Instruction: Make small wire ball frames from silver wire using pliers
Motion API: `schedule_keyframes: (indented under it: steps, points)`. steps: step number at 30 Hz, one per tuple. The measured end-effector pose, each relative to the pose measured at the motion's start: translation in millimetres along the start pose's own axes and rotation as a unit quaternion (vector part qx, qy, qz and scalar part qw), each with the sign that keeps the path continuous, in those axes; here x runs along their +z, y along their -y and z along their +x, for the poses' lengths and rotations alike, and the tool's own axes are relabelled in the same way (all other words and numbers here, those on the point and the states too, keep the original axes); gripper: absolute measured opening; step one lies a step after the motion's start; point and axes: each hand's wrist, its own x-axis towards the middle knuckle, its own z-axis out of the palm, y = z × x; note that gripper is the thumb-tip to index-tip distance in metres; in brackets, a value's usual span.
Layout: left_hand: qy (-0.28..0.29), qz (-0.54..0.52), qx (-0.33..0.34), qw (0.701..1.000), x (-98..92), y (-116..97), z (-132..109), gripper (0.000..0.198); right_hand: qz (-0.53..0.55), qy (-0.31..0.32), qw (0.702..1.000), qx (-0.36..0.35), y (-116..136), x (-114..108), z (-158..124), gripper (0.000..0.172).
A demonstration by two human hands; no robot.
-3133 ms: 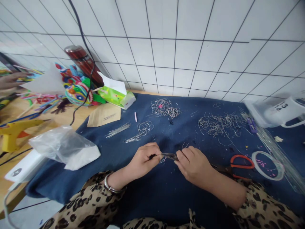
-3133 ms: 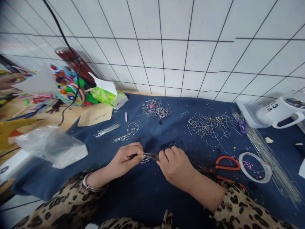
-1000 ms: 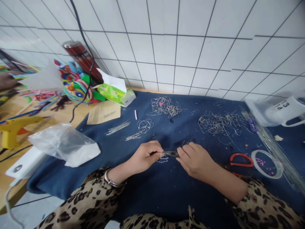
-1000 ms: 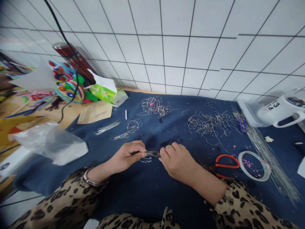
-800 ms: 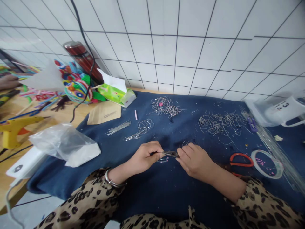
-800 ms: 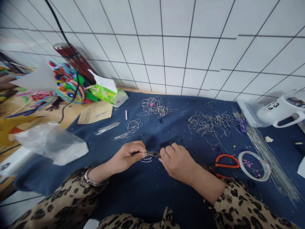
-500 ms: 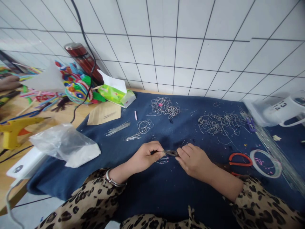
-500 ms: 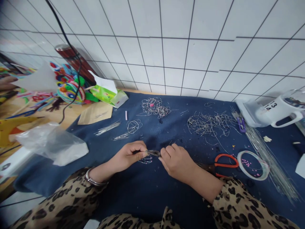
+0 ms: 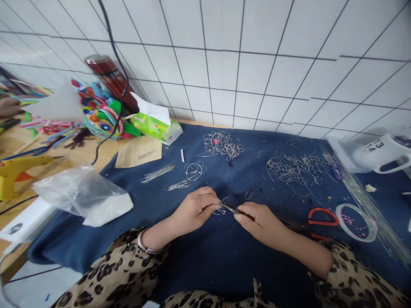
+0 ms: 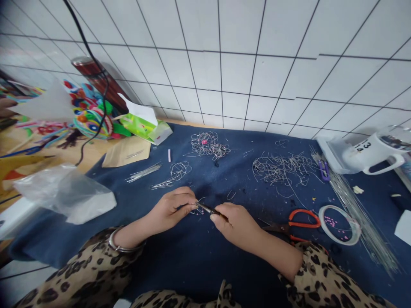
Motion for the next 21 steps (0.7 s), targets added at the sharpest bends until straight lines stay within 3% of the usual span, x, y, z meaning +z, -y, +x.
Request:
schedule_keyframes:
  steps: [5, 11, 21]
  points:
    - [0.019, -0.017, -0.012, 1.0, -1.4, -1, 1, 0.013, -0.003, 0.011, 1.0, 0.011, 1, -3, 0, 0.022]
    - [0.044, -0.032, -0.03, 0.998, -5.0, -5, 3, 0.015, -0.104, -0.012, 0.993, -0.059, -4, -7, -1, 0.017]
    - [0.091, -0.029, -0.028, 0.995, -7.0, -7, 3, 0.017, -0.325, -0.056, 0.929, -0.167, -11, -8, 0, 0.026]
